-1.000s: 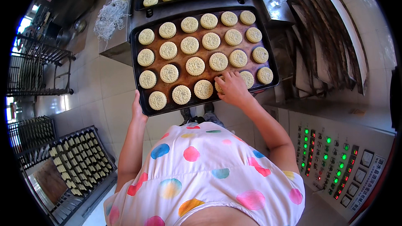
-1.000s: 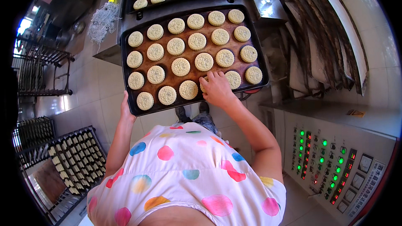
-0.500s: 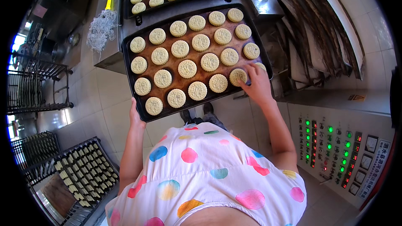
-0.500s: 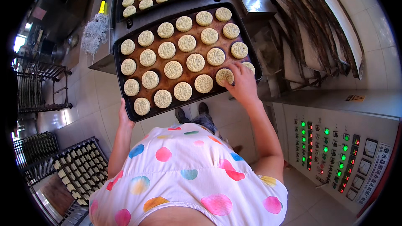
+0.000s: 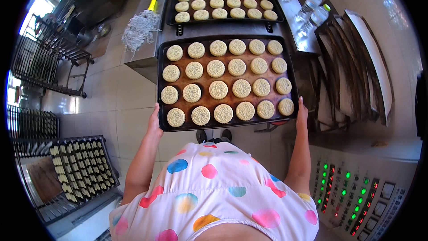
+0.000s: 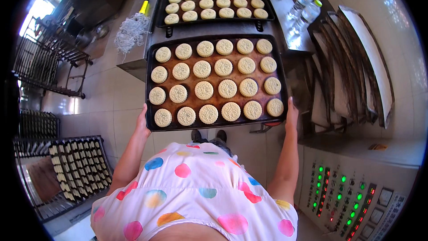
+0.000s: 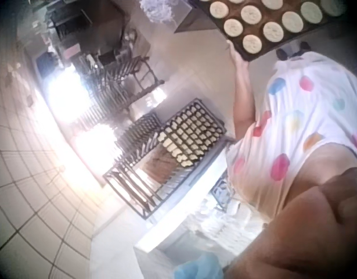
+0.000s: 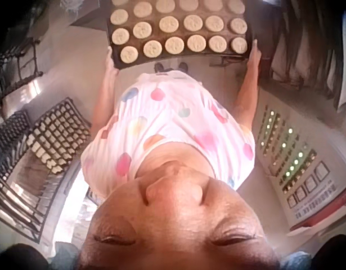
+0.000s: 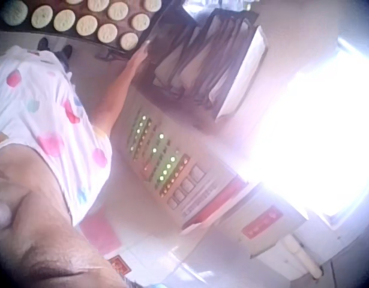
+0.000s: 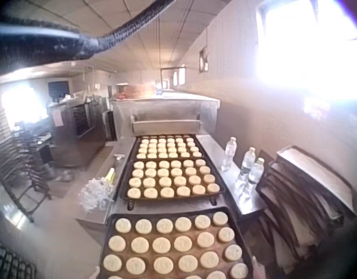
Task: The person moves mooncake trays from a rack to a workspace, touches the mooncakes by hand, and helps another person mix mooncake filling in a large bin.
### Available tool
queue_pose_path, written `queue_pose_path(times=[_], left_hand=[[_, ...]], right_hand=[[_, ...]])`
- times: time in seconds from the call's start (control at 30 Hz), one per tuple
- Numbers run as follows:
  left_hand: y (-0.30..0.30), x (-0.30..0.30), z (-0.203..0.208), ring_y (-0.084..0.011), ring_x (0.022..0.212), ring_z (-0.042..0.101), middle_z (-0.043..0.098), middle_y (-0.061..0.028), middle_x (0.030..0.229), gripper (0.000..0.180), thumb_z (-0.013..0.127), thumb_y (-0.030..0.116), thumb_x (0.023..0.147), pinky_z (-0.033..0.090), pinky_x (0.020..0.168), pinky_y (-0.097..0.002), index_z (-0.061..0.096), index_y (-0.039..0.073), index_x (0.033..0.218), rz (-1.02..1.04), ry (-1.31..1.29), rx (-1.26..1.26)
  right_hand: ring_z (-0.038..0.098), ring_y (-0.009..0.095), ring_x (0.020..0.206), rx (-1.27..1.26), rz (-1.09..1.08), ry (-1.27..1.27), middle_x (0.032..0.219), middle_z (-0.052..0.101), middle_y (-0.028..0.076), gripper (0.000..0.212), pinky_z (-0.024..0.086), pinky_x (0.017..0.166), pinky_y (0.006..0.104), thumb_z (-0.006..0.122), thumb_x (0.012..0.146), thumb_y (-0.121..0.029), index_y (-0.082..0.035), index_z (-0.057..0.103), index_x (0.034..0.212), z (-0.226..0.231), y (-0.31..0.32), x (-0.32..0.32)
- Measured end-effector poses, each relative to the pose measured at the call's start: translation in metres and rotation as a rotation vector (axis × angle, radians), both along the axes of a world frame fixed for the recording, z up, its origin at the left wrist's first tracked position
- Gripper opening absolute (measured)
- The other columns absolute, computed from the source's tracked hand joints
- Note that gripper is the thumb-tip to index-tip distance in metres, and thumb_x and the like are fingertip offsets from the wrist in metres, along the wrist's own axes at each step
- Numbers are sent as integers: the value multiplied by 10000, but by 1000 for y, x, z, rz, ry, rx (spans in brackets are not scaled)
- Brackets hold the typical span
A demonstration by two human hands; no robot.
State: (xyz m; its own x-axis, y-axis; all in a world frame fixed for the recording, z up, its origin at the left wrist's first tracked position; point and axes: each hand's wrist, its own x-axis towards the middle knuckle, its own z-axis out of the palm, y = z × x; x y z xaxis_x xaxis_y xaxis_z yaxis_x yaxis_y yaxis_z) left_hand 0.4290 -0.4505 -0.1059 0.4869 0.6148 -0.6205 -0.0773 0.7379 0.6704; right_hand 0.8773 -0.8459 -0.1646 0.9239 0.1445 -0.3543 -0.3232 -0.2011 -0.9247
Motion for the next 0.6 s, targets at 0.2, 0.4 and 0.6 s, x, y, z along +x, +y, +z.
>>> queue_pose_path(times=[0.2, 0.4, 0.6], left_hand=[[19, 7, 1, -218, 1128, 527, 530, -87, 1257, 596, 485, 503, 890, 416, 968, -387, 470, 40, 1264, -18, 34, -11], [33, 44, -2, -211, 1147, 509, 527, -84, 1266, 601, 476, 513, 891, 391, 986, -380, 479, 40, 1261, -29, 74, 1], [43, 64, 1, -217, 1126, 525, 543, -93, 1246, 605, 476, 511, 891, 390, 988, -381, 476, 34, 1263, 4, 110, 33]], right_hand=[[533, 164, 928, -82, -9, -78, 1032, 612, 122, 640, 409, 850, 291, 577, 861, -471, 117, 566, 1112, 23, 31, -9], [543, 170, 896, -128, 6, -107, 988, 629, 119, 607, 421, 832, 300, 552, 876, -468, 102, 592, 1080, 39, 44, 14], [559, 198, 910, -181, 2, -57, 1002, 633, 142, 612, 419, 844, 309, 549, 871, -480, 90, 596, 1088, 20, 56, 44]])
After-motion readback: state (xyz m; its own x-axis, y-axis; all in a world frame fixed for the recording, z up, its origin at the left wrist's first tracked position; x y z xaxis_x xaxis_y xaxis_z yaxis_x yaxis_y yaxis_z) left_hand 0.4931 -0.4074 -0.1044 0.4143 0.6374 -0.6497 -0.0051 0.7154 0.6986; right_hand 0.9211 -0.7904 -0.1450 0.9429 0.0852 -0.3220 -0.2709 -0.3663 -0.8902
